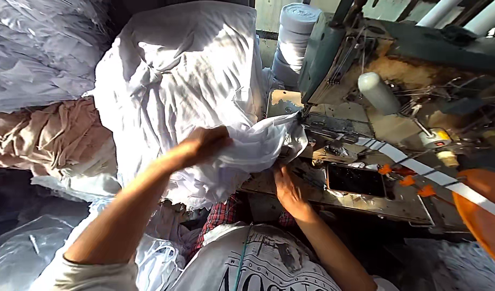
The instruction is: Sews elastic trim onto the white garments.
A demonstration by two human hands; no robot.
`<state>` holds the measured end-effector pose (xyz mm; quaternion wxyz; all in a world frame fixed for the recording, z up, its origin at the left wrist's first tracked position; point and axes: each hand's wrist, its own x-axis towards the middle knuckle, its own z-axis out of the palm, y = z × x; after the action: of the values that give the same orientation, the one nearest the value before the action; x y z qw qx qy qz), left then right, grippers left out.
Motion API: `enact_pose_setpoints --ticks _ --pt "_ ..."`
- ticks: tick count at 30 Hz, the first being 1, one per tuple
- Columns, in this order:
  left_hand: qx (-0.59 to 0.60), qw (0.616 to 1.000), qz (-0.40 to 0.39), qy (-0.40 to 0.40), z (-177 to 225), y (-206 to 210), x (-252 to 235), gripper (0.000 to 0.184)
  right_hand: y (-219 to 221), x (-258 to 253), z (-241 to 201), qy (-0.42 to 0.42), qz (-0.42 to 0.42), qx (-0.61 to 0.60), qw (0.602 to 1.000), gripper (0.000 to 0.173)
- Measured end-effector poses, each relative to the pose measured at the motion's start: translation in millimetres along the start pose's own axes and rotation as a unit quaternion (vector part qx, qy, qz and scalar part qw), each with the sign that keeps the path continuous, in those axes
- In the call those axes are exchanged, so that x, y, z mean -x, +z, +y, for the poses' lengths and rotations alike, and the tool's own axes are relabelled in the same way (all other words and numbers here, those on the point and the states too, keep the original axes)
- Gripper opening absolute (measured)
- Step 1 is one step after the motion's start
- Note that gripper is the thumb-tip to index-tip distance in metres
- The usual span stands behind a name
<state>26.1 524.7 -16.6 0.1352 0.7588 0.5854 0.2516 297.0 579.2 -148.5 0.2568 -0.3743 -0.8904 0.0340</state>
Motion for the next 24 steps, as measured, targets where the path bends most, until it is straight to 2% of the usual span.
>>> enact_pose_setpoints --ticks 2,3,5,7,8,10,11,12,14,15,16,18,19,22,24 --pt "0.034 0.997 0.047 -0.042 -0.3 -55.3 -11.9 0.021 -12.1 -10.7 -0.3 0.090 -0.133 -0.052 0.986 0.035" --pt "-0.017 0.993 0.102 -0.061 -4.5 -81.7 -19.6 0.025 -14.9 -9.5 2.6 0.088 -0.136 -0.086 0.983 0.031" --pt "-0.150 0.960 0.221 -0.091 -20.3 -121.5 -41.5 0.039 -19.9 4.1 6.0 0.014 -0.050 -0.156 0.986 0.021" --pt "-0.222 0.936 0.254 -0.097 -20.2 -135.9 -51.0 0.048 -34.8 18.2 6.1 -0.033 0.008 -0.238 0.971 0.017" --pt "-0.233 0.936 0.256 -0.066 -8.5 -130.6 -52.3 0.049 -45.9 21.5 7.4 -0.041 0.019 -0.271 0.962 0.017" --pt "-0.176 0.961 0.213 0.032 31.0 -88.9 -45.9 0.043 -63.0 26.4 13.8 -0.052 0.030 -0.328 0.943 0.017" --pt "-0.119 0.976 0.154 0.096 45.6 -54.6 -37.7 0.038 -70.1 28.0 18.3 -0.058 0.021 -0.360 0.931 0.018" --pt "-0.072 0.983 0.055 0.159 53.3 -19.6 -30.0 0.033 -76.9 28.5 22.7 -0.065 0.008 -0.389 0.919 0.019" --pt "-0.084 0.955 -0.113 0.260 48.5 41.3 -27.6 0.032 -88.7 28.0 29.1 -0.071 -0.008 -0.437 0.897 0.023" --pt "-0.109 0.943 -0.129 0.288 40.5 60.2 -28.8 0.027 -93.5 28.3 32.2 -0.071 -0.012 -0.447 0.891 0.024" --pt "-0.124 0.940 -0.109 0.299 30.5 70.9 -29.8 0.017 -96.4 29.2 35.6 -0.068 -0.012 -0.444 0.893 0.026" --pt "-0.106 0.947 -0.069 0.296 17.9 67.0 -28.7 0.011 -95.1 31.1 39.7 -0.067 0.001 -0.402 0.913 0.026" --pt "-0.066 0.951 -0.079 0.292 20.7 56.0 -25.5 0.012 -91.7 32.1 39.1 -0.068 0.004 -0.372 0.926 0.025" --pt "0.116 0.932 -0.191 0.284 51.3 29.2 -11.0 0.036 -79.0 38.6 20.3 -0.055 -0.022 -0.273 0.960 0.042" --pt "0.099 0.918 -0.230 0.308 70.8 24.3 -1.0 0.043 -72.1 44.3 0.0 -0.066 -0.033 -0.237 0.969 0.039"
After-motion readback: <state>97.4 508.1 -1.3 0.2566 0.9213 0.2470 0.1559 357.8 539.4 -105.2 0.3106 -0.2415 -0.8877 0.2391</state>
